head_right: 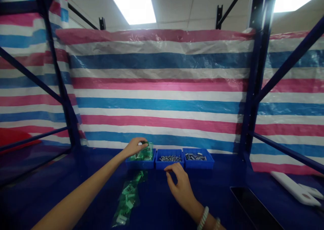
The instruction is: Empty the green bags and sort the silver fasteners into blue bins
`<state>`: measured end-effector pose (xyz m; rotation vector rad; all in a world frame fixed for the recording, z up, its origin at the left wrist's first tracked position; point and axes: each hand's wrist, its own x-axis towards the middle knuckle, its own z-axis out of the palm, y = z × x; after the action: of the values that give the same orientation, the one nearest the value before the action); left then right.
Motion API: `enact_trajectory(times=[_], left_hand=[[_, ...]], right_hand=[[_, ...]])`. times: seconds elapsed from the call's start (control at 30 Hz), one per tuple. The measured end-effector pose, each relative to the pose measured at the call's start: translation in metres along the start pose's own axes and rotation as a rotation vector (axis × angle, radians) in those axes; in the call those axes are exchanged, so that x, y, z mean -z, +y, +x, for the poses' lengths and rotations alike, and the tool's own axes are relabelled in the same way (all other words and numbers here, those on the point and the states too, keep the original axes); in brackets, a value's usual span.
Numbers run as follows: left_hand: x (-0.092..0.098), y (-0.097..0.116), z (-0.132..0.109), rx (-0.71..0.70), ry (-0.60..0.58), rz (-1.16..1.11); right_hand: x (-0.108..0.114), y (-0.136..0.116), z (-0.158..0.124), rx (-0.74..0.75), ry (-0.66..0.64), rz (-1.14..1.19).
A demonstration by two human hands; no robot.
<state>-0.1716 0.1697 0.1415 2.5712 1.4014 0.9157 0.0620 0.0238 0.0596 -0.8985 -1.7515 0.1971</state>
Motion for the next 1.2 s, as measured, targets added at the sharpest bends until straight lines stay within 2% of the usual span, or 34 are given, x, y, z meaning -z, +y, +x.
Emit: enact_trajectory(times=[0.17, 0.27, 0.47, 0.57, 0.67, 0.77, 0.87, 1.0, 1.1, 1.2], left_hand=[[-0.026, 0.003, -0.012, 0.036, -0.032, 0.165], [-0.032, 0.006, -0.018, 0.032, -0.018, 0.234], [-0.024, 0.022, -0.031, -0.008, 0.024, 0.32], [-0.016, 0.034, -0.051, 0.003, 0.046, 0.342], [-0.013, 0.041, -0.08, 0.052, -0.026, 0.354], [-0.015, 0.038, -0.104, 0.143, -0.122, 0.354], [-0.022, 0.032, -0.112, 0.215, -0.182, 0.289], [-0.032, 0.033, -0.107, 0.213, -0.211, 0.081], [-0.037, 0.044, -0.102, 0.17, -0.167, -0.09], [-0.038, 0.06, -0.096, 0.149, -0.078, -0.255]], right_hand=[[-0.001, -0.002, 0.0, 0.001, -0.009, 0.0], [-0.001, -0.002, 0.0, 0.005, -0.003, 0.01], [-0.003, -0.002, -0.002, 0.01, -0.024, 0.03], [-0.003, -0.001, -0.002, 0.008, -0.021, 0.037], [-0.003, 0.0, -0.002, -0.003, -0.005, 0.035], [-0.004, 0.002, -0.003, -0.014, -0.013, 0.031], [-0.006, 0.002, -0.003, -0.025, -0.04, 0.028], [-0.006, 0.003, -0.003, -0.043, -0.026, 0.03], [-0.005, 0.007, -0.002, -0.093, 0.001, 0.068], [-0.006, 0.011, -0.001, -0.245, 0.026, 0.211]])
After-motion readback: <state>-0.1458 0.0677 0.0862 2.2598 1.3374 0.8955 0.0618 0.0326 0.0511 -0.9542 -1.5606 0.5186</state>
